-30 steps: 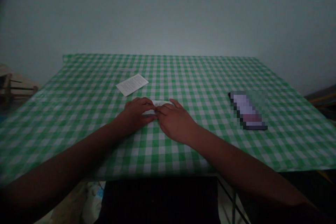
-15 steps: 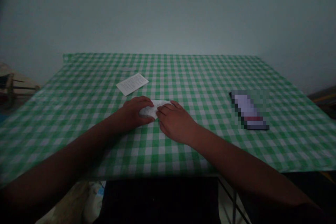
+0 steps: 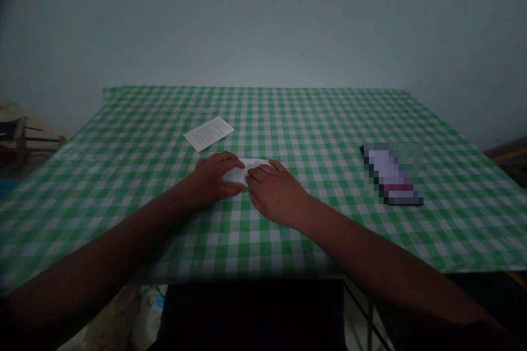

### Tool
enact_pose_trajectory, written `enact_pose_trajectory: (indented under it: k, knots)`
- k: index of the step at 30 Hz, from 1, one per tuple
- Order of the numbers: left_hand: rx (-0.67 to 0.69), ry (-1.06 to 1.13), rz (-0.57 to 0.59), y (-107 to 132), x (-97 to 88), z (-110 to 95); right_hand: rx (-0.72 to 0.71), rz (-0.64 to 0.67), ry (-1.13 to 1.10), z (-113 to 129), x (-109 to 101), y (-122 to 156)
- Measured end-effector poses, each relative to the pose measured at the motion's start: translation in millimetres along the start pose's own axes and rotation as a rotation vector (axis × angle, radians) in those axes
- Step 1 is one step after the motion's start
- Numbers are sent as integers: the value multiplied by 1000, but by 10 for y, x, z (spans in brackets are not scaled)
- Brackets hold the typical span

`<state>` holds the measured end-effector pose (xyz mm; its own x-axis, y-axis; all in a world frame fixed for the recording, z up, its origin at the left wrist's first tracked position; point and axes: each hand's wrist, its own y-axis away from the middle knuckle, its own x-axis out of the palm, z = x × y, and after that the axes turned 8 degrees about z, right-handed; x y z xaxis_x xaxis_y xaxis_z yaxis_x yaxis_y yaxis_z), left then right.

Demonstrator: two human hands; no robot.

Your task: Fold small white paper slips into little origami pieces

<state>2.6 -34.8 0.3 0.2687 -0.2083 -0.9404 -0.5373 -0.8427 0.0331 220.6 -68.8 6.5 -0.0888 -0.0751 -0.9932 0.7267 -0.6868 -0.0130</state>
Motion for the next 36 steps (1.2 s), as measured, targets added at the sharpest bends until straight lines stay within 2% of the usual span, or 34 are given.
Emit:
enact_pose_trajectory:
  k: [9,16,21,23,29,36]
  knots:
    - [-27,-19,74,-9,-38,-29,-6,2,-25,-15,0,1]
    - [-19,-96,38,2,-28,-43,-8,10,-15,-51,6,-13]
    - [-58,-107,31,-10,-45,-40,8,-21,13,-94,-86,-22]
    - [-67,-100,35,-20,-48,-27,26,1,24,-92,-137,-15]
    - [-79,-92,77,-26,-66,-20,78,180,35,-40,-178,9]
    - [-71,-73,71,-40,-54,8,119,210,84,-18,-136,-6]
